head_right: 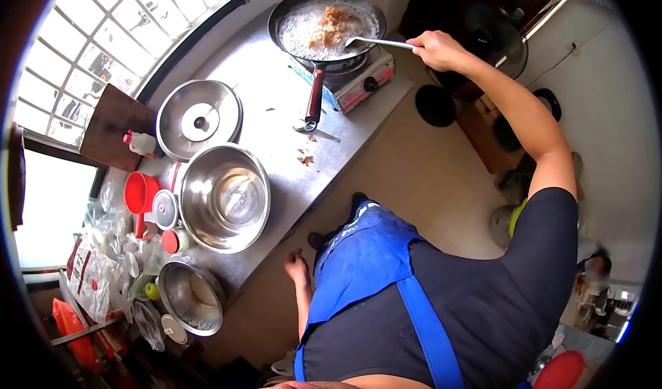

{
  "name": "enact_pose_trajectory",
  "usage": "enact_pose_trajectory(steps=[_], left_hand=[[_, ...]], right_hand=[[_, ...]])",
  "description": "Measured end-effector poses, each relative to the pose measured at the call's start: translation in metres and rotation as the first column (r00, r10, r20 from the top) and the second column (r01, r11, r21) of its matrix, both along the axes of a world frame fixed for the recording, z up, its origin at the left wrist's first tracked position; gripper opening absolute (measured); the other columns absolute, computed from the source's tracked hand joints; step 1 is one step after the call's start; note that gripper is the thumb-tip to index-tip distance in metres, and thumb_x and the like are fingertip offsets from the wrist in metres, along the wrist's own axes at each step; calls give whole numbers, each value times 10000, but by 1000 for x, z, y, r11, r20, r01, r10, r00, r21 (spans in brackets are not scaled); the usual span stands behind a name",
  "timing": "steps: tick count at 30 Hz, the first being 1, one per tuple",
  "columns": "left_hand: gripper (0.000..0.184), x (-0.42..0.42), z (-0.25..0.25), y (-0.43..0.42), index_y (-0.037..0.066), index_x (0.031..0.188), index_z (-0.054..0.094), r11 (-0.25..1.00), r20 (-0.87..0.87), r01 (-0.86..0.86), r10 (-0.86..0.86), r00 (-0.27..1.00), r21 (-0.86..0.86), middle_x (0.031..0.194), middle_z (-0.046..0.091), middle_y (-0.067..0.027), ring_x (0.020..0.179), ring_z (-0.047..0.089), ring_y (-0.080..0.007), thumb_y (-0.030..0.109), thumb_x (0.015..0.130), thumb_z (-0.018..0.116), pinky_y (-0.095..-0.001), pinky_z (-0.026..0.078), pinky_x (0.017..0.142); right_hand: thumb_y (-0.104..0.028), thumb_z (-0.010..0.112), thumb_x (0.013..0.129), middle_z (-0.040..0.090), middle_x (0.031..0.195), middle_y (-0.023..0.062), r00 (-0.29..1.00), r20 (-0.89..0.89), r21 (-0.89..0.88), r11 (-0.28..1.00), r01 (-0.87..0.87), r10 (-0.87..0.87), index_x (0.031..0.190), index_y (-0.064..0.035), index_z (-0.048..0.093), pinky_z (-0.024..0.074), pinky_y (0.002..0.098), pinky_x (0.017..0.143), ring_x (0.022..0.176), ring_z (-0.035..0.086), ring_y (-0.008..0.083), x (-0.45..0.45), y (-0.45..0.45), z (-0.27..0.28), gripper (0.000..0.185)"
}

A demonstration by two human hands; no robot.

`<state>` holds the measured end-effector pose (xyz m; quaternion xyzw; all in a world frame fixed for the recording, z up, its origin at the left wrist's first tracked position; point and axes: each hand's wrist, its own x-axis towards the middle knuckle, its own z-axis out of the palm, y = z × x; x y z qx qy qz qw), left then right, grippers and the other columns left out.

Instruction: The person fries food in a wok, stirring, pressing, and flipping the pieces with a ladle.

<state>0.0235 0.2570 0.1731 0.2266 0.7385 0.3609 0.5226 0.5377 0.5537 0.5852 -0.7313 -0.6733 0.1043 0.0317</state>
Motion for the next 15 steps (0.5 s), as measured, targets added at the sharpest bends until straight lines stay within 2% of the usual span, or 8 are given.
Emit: enact_pose_trajectory(steps=[2,7,9,12,15], left_hand=[[203,-3,0,0,6,920,698,1000,-35,-5,6,999,8,582,517,-2,454,443,-80,179,948,595,-262,347,427],[212,-9,-4,-2,4,912,705,1000,-84,-22,23,996,17,576,524,-9,458,454,-86,184,944,600,-269,351,430],[202,-7,-7,3,36,938,699,999,-84,-32,36,996,42,551,485,18,399,407,-64,213,942,601,-249,303,366],[211,-3,-1,8,5,925,705,999,-81,-36,35,996,-1,572,517,-6,455,454,-83,184,945,596,-261,353,428],[211,0,3,12,0,928,702,999,-35,-40,40,999,8,572,510,0,453,445,-72,179,947,591,-252,347,425]], right_hand=[[-210,567,941,696,1022,209,998,-49,50,998,-28,31,1232,-87,660,509,426,857,970,662,373,10,6,-26,329],[-220,562,947,700,985,213,984,-163,76,994,83,-70,1246,-85,653,510,427,866,953,668,371,-4,5,-52,341],[-218,559,948,701,965,209,990,-134,113,991,68,-53,1244,-79,653,511,430,858,942,669,373,-6,1,-54,340],[-222,550,950,701,912,201,994,-100,155,986,63,-47,1240,-86,656,514,442,832,907,671,381,-8,-5,-58,337],[-238,545,952,698,910,200,994,-97,209,975,73,-54,1242,-117,660,515,454,817,892,664,387,-14,-1,-71,335]])
